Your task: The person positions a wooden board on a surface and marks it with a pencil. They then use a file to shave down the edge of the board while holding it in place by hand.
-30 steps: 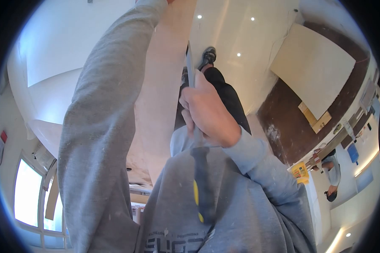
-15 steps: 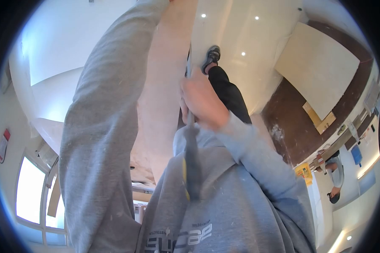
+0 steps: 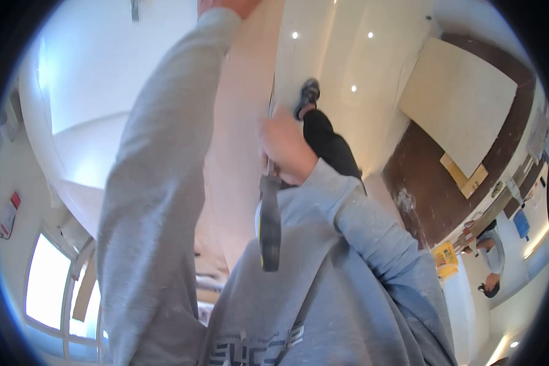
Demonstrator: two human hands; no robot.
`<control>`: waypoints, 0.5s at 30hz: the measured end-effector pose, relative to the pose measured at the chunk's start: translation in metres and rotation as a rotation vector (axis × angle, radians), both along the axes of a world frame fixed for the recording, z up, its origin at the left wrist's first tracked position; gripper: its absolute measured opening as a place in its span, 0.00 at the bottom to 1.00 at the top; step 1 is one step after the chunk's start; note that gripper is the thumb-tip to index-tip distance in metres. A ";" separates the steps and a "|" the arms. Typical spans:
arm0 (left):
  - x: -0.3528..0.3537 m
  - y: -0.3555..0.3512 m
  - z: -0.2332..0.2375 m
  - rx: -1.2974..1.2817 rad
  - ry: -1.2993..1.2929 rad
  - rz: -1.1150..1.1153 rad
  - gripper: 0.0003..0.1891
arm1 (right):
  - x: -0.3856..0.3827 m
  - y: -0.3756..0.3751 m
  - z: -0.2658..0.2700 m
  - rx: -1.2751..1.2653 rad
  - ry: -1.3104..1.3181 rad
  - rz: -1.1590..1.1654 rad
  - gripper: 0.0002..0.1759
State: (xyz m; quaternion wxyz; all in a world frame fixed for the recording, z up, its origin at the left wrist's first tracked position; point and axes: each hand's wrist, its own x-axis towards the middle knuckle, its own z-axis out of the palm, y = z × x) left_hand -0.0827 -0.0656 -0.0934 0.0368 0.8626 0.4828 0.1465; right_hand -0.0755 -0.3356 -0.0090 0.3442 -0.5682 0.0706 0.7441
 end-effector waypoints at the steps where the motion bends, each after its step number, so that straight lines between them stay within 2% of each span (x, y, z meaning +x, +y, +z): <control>1: 0.001 0.005 0.001 0.003 -0.003 -0.004 0.31 | 0.002 0.009 -0.001 0.009 -0.058 0.023 0.19; 3: 0.005 0.009 0.009 -0.007 -0.001 -0.006 0.31 | 0.003 0.013 0.007 -0.009 -0.162 0.074 0.20; 6: 0.007 0.004 0.013 -0.028 0.010 -0.005 0.31 | 0.012 0.016 0.016 0.051 -0.155 0.016 0.20; 9: 0.004 0.004 0.010 -0.004 0.011 -0.012 0.31 | 0.039 0.034 0.013 0.149 -0.097 -0.234 0.10; 12: 0.004 0.007 0.005 0.020 0.003 -0.029 0.30 | 0.090 0.044 0.001 0.151 -0.101 -0.274 0.19; 15: 0.005 0.006 0.006 0.020 0.009 -0.034 0.30 | 0.128 0.024 -0.035 0.078 -0.101 -0.295 0.24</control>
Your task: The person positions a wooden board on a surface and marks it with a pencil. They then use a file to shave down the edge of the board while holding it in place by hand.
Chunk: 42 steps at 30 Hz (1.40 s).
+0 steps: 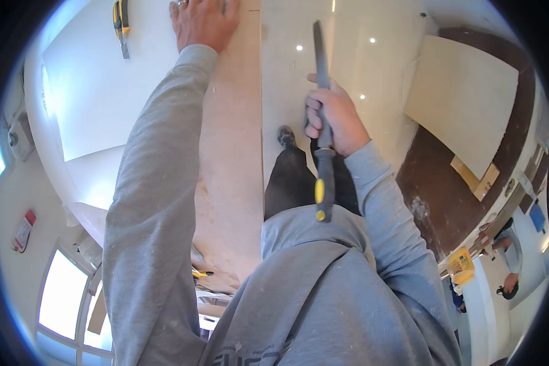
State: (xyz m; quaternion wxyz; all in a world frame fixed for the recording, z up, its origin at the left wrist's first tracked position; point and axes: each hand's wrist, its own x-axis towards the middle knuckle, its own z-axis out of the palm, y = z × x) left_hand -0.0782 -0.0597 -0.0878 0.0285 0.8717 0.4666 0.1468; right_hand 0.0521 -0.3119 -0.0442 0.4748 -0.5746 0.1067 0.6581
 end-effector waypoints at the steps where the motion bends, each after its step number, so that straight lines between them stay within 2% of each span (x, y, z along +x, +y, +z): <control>1: 0.000 0.000 0.001 0.000 0.006 -0.003 0.30 | 0.008 -0.014 -0.011 -0.036 -0.009 0.028 0.23; 6: 0.000 0.000 -0.001 0.032 -0.005 -0.027 0.30 | 0.016 -0.071 -0.047 -0.144 -0.031 0.095 0.17; 9: 0.000 0.000 -0.003 0.050 0.004 -0.044 0.29 | 0.010 -0.089 -0.057 -0.163 0.031 0.043 0.14; 14: -0.002 0.004 -0.008 0.060 -0.014 -0.067 0.28 | 0.003 -0.093 -0.058 -0.046 0.029 -0.021 0.23; 16: -0.002 0.005 -0.008 0.061 0.000 -0.072 0.28 | 0.005 -0.089 -0.064 0.041 0.013 -0.015 0.26; 22: 0.002 -0.002 0.003 -0.051 0.067 -0.001 0.30 | 0.018 -0.074 -0.072 0.177 -0.078 0.028 0.28; 25: -0.001 0.008 -0.007 -0.035 -0.064 -0.060 0.30 | 0.021 -0.074 -0.086 0.165 -0.096 0.013 0.29; 29: 0.000 0.006 -0.005 0.004 0.018 -0.047 0.29 | 0.017 -0.077 -0.098 0.183 -0.127 0.004 0.28; 34: 0.004 0.006 -0.002 -0.008 0.026 -0.050 0.29 | -0.004 -0.066 -0.109 0.205 -0.030 -0.031 0.23; 37: 0.004 0.006 0.000 -0.010 0.040 -0.043 0.29 | -0.010 -0.053 -0.098 0.224 -0.081 0.006 0.27; 40: 0.003 0.007 -0.001 -0.047 -0.007 -0.055 0.29 | -0.013 -0.046 -0.104 0.278 -0.126 0.050 0.26; 42: 0.003 0.009 -0.002 -0.047 0.001 -0.052 0.29 | -0.015 -0.040 -0.103 0.306 -0.060 0.041 0.26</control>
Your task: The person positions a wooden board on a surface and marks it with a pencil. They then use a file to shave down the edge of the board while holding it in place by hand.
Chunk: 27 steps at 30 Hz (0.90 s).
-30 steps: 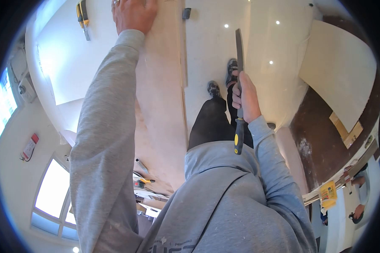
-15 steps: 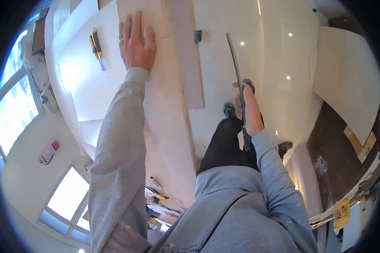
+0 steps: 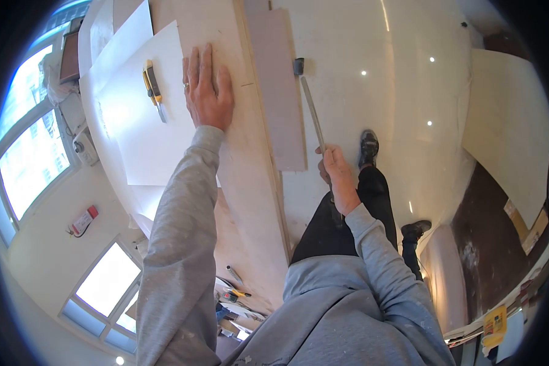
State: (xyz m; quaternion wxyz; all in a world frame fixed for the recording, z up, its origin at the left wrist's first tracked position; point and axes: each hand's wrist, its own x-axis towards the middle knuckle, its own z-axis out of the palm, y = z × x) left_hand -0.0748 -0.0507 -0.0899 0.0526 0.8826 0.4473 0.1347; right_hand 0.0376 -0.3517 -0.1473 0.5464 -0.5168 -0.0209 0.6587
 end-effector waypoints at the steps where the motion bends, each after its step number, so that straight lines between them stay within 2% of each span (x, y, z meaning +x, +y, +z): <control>1: -0.001 -0.001 0.001 -0.004 0.009 0.005 0.29 | -0.003 0.002 0.002 0.009 0.038 0.005 0.26; 7: 0.003 -0.003 0.005 0.006 0.043 -0.002 0.29 | -0.051 0.018 -0.019 0.101 0.148 -0.078 0.25; 12: 0.007 -0.003 0.009 -0.025 0.054 0.005 0.29 | -0.067 0.031 -0.029 0.217 0.034 0.014 0.19; 15: 0.009 -0.004 0.011 -0.042 0.059 0.008 0.30 | -0.085 0.042 -0.038 0.172 0.031 0.081 0.18; 16: 0.009 -0.003 0.011 -0.043 0.060 0.004 0.30 | -0.088 0.048 -0.039 0.187 -0.040 0.055 0.19; 22: 0.010 0.000 0.014 -0.062 0.056 0.005 0.30 | -0.067 0.062 -0.045 0.187 -0.049 0.099 0.18; 27: 0.010 0.000 0.015 -0.079 0.068 0.015 0.29 | -0.031 0.146 -0.044 0.157 -0.150 -0.056 0.19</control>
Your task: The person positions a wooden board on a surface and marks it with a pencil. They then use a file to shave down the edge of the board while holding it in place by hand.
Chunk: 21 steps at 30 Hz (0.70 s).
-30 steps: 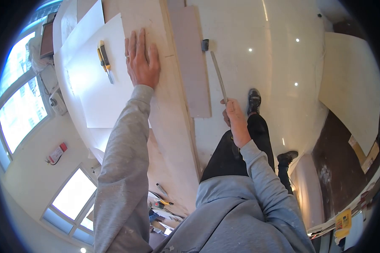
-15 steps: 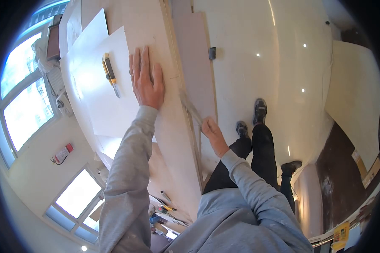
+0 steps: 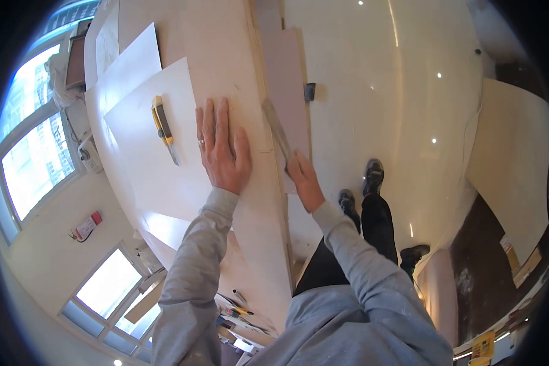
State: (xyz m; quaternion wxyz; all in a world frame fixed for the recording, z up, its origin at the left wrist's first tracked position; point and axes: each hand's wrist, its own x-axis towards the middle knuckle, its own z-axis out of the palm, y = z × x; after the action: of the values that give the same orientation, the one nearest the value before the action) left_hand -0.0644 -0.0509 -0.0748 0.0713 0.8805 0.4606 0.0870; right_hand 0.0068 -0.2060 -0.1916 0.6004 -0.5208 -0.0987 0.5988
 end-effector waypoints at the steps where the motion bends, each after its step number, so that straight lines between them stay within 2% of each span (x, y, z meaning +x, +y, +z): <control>1: 0.000 0.001 0.001 -0.003 0.004 0.002 0.29 | 0.015 0.024 0.002 0.026 -0.077 -0.036 0.20; 4: -0.001 0.003 0.002 -0.020 -0.017 0.008 0.32 | 0.054 0.099 -0.008 0.130 -0.015 -0.116 0.22; 6: -0.001 0.005 0.002 -0.025 -0.015 0.007 0.33 | 0.081 0.136 -0.005 0.109 -0.017 -0.113 0.23; 8: -0.001 0.006 0.003 -0.031 -0.005 0.005 0.32 | 0.102 0.156 -0.006 0.143 0.109 -0.087 0.24; 15: 0.000 0.006 0.006 -0.041 0.018 -0.007 0.31 | 0.105 0.182 0.009 0.194 0.223 -0.153 0.25; 21: 0.000 0.004 0.006 -0.038 0.035 -0.007 0.31 | 0.088 0.164 -0.008 0.136 -0.037 -0.101 0.26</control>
State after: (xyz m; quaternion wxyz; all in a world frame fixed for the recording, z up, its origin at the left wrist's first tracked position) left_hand -0.0648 -0.0467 -0.0684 0.0803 0.8818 0.4605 0.0625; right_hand 0.0948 -0.0424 -0.1996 0.6620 -0.4942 -0.1239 0.5497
